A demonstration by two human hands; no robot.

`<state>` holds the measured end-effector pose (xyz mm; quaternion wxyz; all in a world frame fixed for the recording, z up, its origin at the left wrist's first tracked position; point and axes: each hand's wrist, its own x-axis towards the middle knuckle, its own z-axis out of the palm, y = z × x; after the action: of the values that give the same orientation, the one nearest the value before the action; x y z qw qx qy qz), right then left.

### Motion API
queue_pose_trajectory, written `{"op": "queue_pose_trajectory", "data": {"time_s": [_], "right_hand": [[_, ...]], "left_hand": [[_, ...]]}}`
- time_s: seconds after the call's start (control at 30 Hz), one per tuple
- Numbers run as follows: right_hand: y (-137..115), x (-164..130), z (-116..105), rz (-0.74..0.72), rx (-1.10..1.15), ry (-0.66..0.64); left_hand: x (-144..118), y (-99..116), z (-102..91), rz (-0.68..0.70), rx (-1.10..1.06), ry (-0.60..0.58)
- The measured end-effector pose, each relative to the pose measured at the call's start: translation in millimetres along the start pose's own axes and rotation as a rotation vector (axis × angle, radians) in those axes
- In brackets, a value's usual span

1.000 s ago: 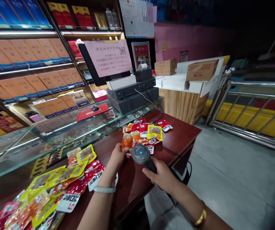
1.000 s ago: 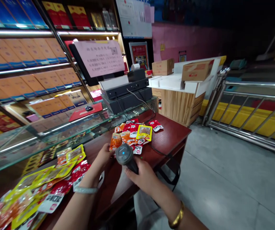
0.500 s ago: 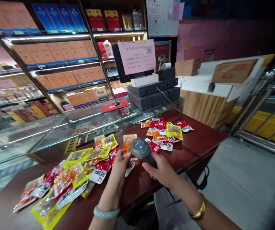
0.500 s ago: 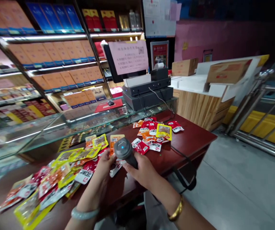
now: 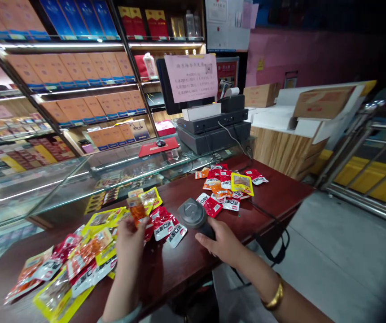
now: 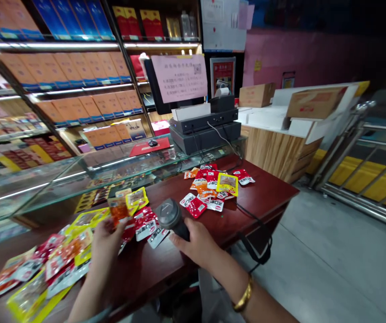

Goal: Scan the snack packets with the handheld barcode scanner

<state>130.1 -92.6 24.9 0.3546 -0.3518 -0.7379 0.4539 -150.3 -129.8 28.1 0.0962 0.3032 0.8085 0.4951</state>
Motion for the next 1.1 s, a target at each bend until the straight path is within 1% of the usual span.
{"op": "queue_pose_trajectory", "data": {"time_s": [0.07, 0.1, 0.17, 0.2, 0.23, 0.27, 0.4, 0.43, 0.53, 0.63, 0.73, 0.8, 0.9, 0.97, 1.03, 1.1], "right_hand": [[7.3, -2.5, -6.9, 0.021, 0.007, 0.020], [11.0, -3.7, -10.5, 0.028, 0.008, 0.036], [18.3, -6.3, -18.1, 0.041, 0.002, 0.079], [21.7, -7.9, -22.1, 0.051, 0.002, 0.100], [25.0, -9.6, -26.4, 0.064, 0.005, 0.113], [28.1, -11.6, -30.8, 0.079, 0.012, 0.121], [38.8, -21.0, -49.0, 0.181, 0.054, 0.148], [41.0, -23.2, -52.8, 0.205, 0.057, 0.159], [44.8, -28.8, -60.7, 0.228, 0.039, 0.189], [44.0, -32.6, -63.3, 0.209, 0.016, 0.186], [41.0, -34.7, -63.3, 0.182, 0.001, 0.183], [39.7, -35.0, -63.3, 0.159, -0.011, 0.186], [39.7, -34.6, -63.4, 0.138, -0.035, 0.187], [40.1, -34.2, -62.9, 0.132, -0.048, 0.189], [39.7, -33.8, -61.4, 0.126, -0.046, 0.191], [37.8, -32.8, -58.7, 0.114, -0.029, 0.191]], "left_hand": [[2.7, 5.9, -4.9, 0.166, 0.234, 0.159], [0.6, 10.5, -3.0, 0.259, 0.300, 0.200], [-8.9, 21.2, 10.0, 0.412, 0.335, 0.198], [-15.0, 26.5, 20.6, 0.466, 0.329, 0.165], [-21.1, 31.5, 33.1, 0.507, 0.326, 0.110], [-26.6, 36.2, 46.8, 0.543, 0.329, 0.031], [-37.7, 53.5, 101.0, 0.686, 0.384, -0.338], [-37.3, 58.0, 112.5, 0.719, 0.413, -0.401], [-29.9, 72.2, 140.5, 0.793, 0.558, -0.524], [-18.1, 84.5, 158.3, 0.816, 0.747, -0.661], [-7.5, 92.1, 165.4, 0.819, 0.848, -0.797], [-3.2, 94.0, 164.7, 0.811, 0.877, -0.825], [-1.7, 91.3, 157.2, 0.757, 0.918, -0.774], [-3.7, 85.7, 148.8, 0.695, 0.894, -0.732], [-7.4, 77.5, 138.3, 0.593, 0.799, -0.684], [-12.2, 67.9, 126.4, 0.468, 0.642, -0.613]]}}
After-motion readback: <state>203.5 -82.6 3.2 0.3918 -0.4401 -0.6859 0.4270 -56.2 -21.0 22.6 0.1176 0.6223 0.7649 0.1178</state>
